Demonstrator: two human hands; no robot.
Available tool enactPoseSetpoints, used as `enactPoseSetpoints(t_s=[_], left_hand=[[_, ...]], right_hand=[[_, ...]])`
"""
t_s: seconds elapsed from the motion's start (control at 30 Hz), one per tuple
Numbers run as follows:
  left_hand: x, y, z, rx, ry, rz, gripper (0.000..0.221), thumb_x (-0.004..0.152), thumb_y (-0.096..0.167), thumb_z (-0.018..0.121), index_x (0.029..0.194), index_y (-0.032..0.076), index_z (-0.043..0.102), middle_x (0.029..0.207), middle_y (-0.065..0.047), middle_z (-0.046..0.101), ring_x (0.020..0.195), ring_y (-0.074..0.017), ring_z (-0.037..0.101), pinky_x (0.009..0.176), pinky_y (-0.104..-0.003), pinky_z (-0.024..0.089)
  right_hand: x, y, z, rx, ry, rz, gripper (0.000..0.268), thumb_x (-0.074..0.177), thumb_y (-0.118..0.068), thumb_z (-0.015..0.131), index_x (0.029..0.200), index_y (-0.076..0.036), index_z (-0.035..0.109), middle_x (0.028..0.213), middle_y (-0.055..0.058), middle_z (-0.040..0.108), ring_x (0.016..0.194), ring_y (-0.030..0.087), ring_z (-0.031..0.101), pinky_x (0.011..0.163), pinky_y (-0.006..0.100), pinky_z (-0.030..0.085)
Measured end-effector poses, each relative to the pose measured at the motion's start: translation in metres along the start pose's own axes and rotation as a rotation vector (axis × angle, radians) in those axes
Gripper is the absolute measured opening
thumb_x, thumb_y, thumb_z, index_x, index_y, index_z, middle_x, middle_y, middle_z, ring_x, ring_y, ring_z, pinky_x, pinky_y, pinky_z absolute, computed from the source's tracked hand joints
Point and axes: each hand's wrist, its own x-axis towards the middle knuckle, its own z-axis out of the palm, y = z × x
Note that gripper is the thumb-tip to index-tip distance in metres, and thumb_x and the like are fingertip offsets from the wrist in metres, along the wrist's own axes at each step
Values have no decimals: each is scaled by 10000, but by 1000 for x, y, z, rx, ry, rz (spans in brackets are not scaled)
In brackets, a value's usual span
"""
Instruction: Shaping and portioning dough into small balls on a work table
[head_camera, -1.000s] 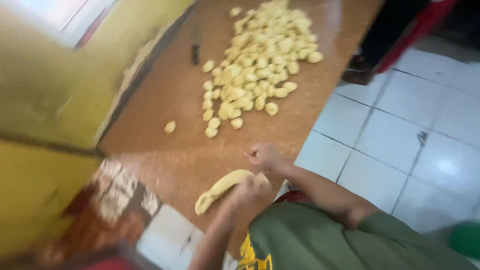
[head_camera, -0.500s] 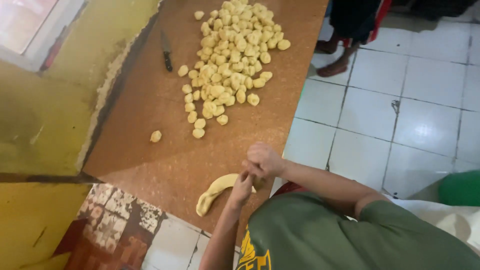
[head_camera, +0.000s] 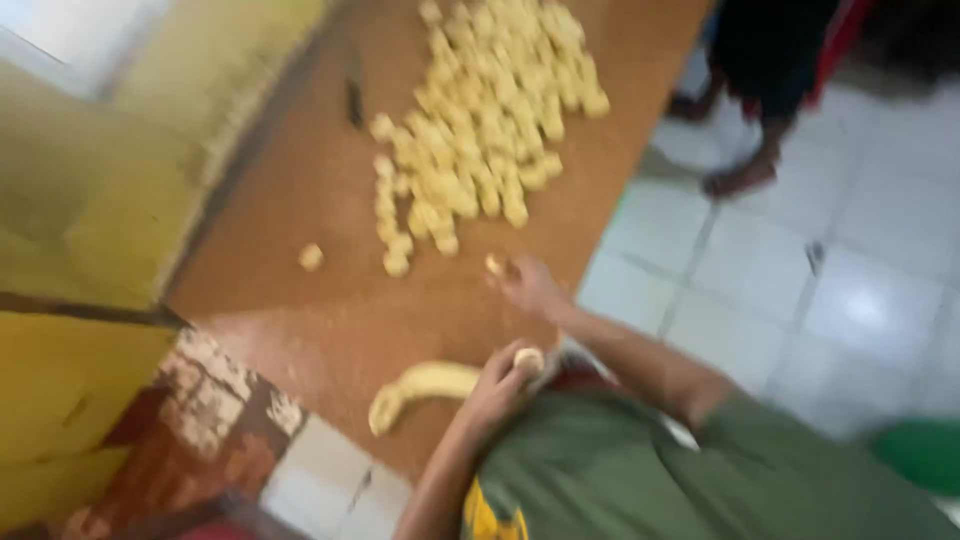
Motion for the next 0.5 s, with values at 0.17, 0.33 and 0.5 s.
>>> enactPoseSetpoints(t_s=[0.17,0.33,0.5], left_hand=[[8,-82,-23,-572,484,-125,727,710,-62,919,1381,57,664,854,-117,574,701,-257,675,601,-387,630],[7,-135,12,-758,502,-281,192,888,10,671,1078,8,694,765,-63,599,615,-209,659,495,-307,529],[29,-87,12,-661,710,-274,169,1060,195,548,1058,28,524,696,-247,573,380,-387,588,304,-498,514]], right_hand=[[-19,-19,-5,98,-35,-293,326,939,-329,738,788,-72,606,775,141,620,758,385,638,696,466,513],[-22,-52,-20,199,-52,-530,393,989,-254,652,652,-128,495,648,40,500,615,304,560,587,401,457],[-17,-65,-34,294,-115,-643,356,1027,-416,634,759,-182,647,815,4,614,774,279,642,651,411,529]])
